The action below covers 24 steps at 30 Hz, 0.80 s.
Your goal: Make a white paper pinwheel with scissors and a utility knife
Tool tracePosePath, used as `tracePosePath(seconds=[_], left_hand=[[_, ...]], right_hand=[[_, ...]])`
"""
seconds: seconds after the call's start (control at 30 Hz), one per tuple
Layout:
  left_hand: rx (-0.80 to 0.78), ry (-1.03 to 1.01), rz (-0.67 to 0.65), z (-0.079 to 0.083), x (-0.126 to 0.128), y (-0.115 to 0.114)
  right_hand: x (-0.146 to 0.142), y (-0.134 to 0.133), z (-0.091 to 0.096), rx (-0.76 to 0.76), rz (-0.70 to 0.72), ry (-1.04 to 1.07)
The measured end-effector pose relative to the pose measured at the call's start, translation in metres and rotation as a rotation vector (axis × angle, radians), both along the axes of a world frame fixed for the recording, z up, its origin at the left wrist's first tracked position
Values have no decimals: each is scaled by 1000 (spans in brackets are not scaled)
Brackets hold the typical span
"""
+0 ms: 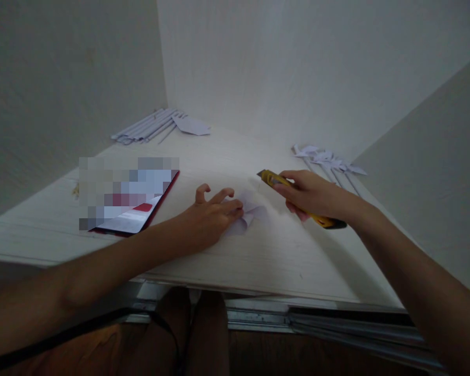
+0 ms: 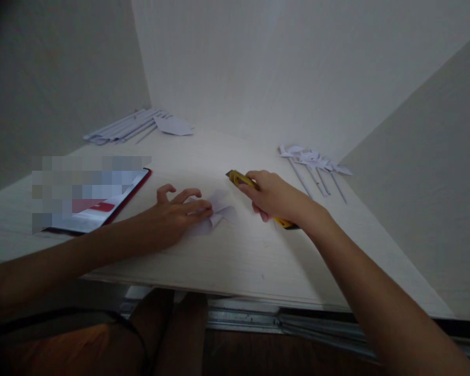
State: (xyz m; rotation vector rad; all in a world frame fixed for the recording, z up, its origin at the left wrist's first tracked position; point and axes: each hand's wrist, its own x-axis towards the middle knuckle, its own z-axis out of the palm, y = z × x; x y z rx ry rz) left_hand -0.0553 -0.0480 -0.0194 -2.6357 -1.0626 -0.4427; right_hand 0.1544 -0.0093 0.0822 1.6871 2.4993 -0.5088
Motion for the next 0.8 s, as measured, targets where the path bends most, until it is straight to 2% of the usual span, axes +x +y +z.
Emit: tracePosePath(seconds=[0.1,0.17,0.3,0.8], left_hand=[[-18,4,-10,3,0,-2],[-35,11,-7,4,1,-3],[-38,7,-8,5,0,-3],[2,-12,-23,-1,0,-1]], right_hand=[[-2,-25,-4,103,136,-132],[-5,-32,-11,150,182,-184],[-10,-32,-21,172,179,-271],[-22,-33,-17,176,203,-397]])
